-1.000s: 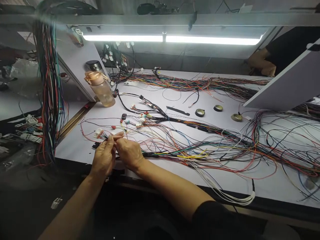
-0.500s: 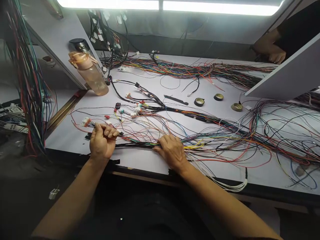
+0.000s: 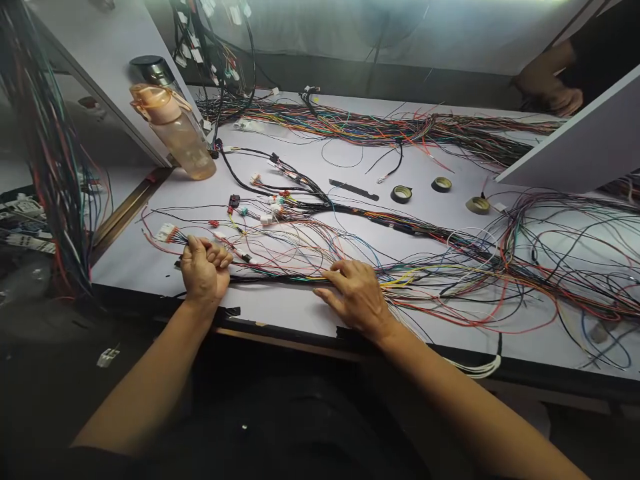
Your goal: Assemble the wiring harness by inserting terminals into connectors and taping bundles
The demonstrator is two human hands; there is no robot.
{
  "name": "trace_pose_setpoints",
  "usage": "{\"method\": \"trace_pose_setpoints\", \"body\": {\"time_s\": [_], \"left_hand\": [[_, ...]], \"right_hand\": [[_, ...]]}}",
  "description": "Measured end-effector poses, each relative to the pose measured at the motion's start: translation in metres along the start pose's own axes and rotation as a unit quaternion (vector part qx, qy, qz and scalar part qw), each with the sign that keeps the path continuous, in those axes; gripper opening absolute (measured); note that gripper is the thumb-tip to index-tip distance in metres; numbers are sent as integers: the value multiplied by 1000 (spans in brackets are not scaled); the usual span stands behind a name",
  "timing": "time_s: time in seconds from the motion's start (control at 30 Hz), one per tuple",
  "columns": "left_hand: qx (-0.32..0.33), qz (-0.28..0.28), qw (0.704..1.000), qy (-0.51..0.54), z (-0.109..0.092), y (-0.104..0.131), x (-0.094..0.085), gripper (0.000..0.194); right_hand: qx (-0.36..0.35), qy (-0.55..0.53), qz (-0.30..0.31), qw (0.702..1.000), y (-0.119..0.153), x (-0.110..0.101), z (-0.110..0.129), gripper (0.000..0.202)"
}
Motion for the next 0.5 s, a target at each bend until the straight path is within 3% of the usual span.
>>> {"method": "trace_pose_setpoints", "body": {"time_s": [0.07,0.17,0.33,0.5], "left_hand": [[1,1,1000,5,0,0,1,41],[-4,-1,1000,7,-1,0,0,41],[5,-6,1000,-12,-1,1,-1,43],[20,10,999,-31,-1,6,1,44]], "right_hand": [[18,27,-4,999,-5,3,9,32],[19,39,-12,999,-12,11,19,22],[-2,-29,-36,999,-7,18,11,18],[108,-155,-8,982,-13,12,5,27]]}}
Point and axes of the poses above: each hand's wrist, its own y-axis away from the middle knuckle, its own x-axis out of the palm, z = x × y, the point moved 2 cm from there along -y, towards the middle knuckle, and after that the axes turned 3 degrees about -x, right-handed, at the moved point
